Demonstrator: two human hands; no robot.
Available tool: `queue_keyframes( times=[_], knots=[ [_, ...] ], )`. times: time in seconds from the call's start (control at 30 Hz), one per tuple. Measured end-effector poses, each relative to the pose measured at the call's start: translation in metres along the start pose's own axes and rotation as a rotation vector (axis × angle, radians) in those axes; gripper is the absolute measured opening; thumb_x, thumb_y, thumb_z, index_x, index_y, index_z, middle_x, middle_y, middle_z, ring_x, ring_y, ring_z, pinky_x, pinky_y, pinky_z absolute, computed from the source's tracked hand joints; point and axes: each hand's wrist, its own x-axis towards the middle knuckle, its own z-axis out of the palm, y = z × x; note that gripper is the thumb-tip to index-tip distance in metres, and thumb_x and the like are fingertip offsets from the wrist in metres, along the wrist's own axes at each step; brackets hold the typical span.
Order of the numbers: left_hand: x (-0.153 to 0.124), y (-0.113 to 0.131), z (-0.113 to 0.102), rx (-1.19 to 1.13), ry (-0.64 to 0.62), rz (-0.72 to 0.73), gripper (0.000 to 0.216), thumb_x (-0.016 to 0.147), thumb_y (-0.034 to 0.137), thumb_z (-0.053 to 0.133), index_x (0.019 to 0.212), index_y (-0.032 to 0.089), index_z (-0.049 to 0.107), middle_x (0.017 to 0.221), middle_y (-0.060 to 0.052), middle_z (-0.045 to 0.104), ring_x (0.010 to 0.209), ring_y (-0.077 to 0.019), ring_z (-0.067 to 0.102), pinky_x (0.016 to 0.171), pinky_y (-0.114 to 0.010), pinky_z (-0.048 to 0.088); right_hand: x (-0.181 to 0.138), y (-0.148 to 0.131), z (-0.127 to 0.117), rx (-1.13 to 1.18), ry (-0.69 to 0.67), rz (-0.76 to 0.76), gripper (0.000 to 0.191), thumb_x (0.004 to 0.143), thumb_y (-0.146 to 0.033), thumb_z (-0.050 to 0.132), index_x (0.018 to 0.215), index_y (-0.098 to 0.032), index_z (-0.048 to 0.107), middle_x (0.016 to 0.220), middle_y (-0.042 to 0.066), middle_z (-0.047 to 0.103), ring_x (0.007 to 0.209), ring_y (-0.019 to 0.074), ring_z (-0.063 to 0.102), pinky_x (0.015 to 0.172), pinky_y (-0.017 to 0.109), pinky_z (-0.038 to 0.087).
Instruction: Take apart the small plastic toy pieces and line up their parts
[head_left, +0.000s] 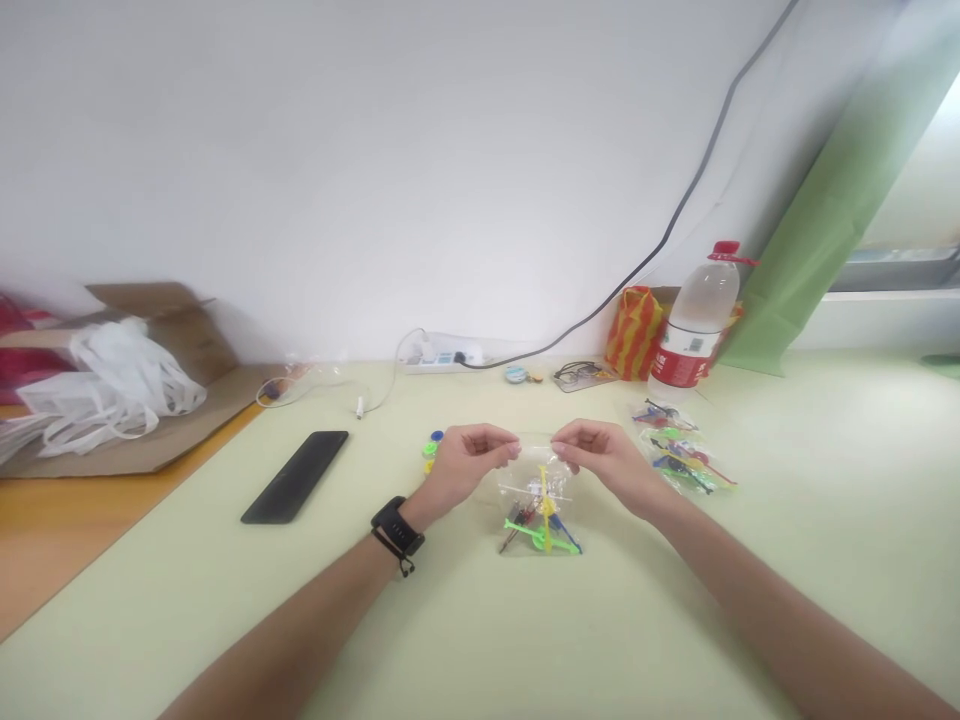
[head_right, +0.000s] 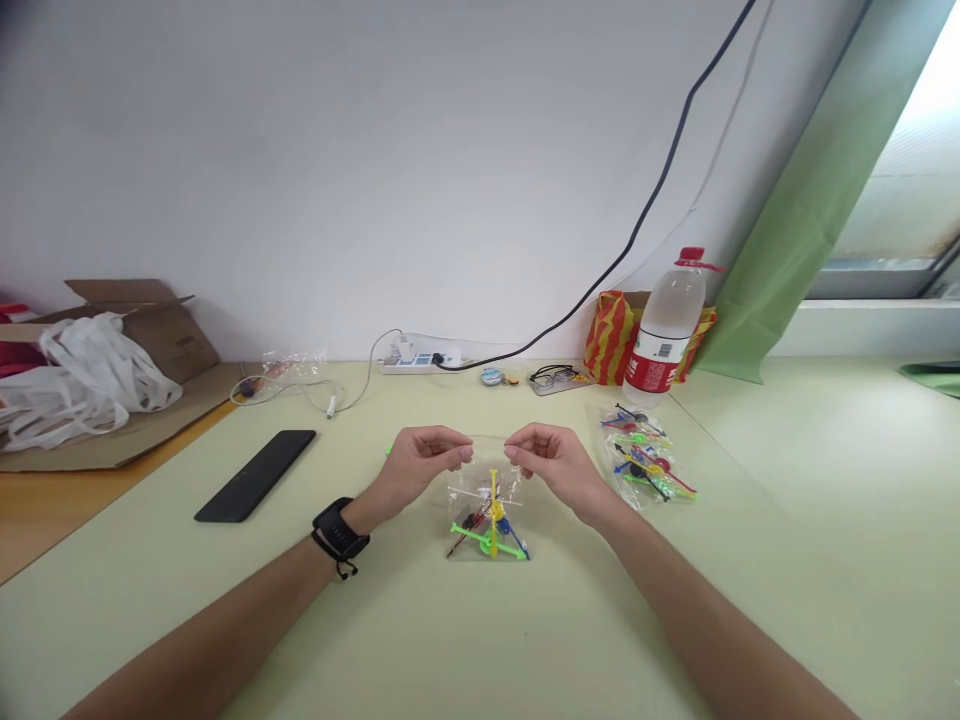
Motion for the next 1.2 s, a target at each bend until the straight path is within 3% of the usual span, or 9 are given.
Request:
queue_keyframes(
  times=[0.37,0.47,0.6,0.73,0.83,0.93,1.2],
  knots=[
    [0.003,0.001,-0.009,-0.061,-0.052,-0.009,0.022,0.079,0.032,0.081,0.093,0.016,0.083,0.090,-0.010,0.079,0.080,-0.0195,0.070,0.079,-0.033,0.056,0.004,0.021,-0.005,0.170,0.073,0.050,0.023,0.080,-0.038,0.077,0.095,-0.021,0.082,0.078,0.003,0.066,0.071,0.0163,0.055,0.070,0.033,0.046],
    [0.004,0.000,-0.011,-0.125,-0.068,-0.022,0.019,0.082,0.027,0.073,0.093,0.014,0.082,0.097,-0.013,0.079,0.089,-0.0220,0.070,0.085,-0.034,0.055,0.003,0.021,-0.006,0.134,0.092,0.005,0.021,0.082,-0.036,0.073,0.094,-0.022,0.084,0.081,0.004,0.067,0.075,0.0181,0.056,0.074,0.035,0.047],
    [0.003,0.000,-0.007,-0.249,-0.063,-0.014,0.030,0.093,0.040,0.062,0.092,0.014,0.077,0.093,-0.014,0.077,0.087,-0.0225,0.070,0.082,-0.035,0.055,0.001,0.015,-0.005,0.048,0.078,-0.110,0.022,0.086,-0.030,0.064,0.091,-0.024,0.084,0.085,0.005,0.067,0.079,0.0201,0.057,0.078,0.036,0.048],
    [0.001,-0.003,0.001,-0.064,-0.011,-0.048,0.032,0.084,0.043,0.079,0.102,0.016,0.076,0.093,-0.009,0.078,0.086,-0.0201,0.070,0.078,-0.031,0.055,-0.002,0.010,-0.002,-0.083,0.078,-0.156,0.020,0.085,-0.028,0.063,0.087,-0.025,0.082,0.085,0.004,0.067,0.082,0.0213,0.060,0.078,0.036,0.049],
    [0.000,-0.006,0.004,-0.005,-0.023,-0.020,0.032,0.080,0.042,0.083,0.099,0.016,0.079,0.096,-0.009,0.078,0.086,-0.0195,0.070,0.077,-0.029,0.055,-0.003,0.007,0.001,-0.093,0.106,-0.142,0.015,0.084,-0.032,0.067,0.092,-0.025,0.077,0.087,0.003,0.068,0.083,0.0212,0.061,0.076,0.034,0.051],
    [0.000,-0.007,0.004,-0.010,-0.007,-0.008,0.032,0.079,0.041,0.085,0.098,0.016,0.080,0.097,-0.009,0.079,0.087,-0.0196,0.071,0.079,-0.029,0.056,-0.003,0.004,0.005,-0.062,0.135,-0.100,0.024,0.086,-0.042,0.072,0.102,-0.024,0.072,0.089,0.003,0.069,0.082,0.0201,0.062,0.074,0.033,0.051],
    [-0.001,-0.002,0.005,0.013,-0.028,-0.019,0.029,0.082,0.042,0.081,0.097,0.017,0.081,0.097,-0.009,0.079,0.085,-0.0203,0.071,0.079,-0.031,0.057,-0.004,0.002,0.008,-0.112,0.109,-0.023,0.038,0.085,-0.059,0.073,0.091,-0.021,0.073,0.084,0.005,0.071,0.077,0.0202,0.061,0.069,0.033,0.049]
  ],
)
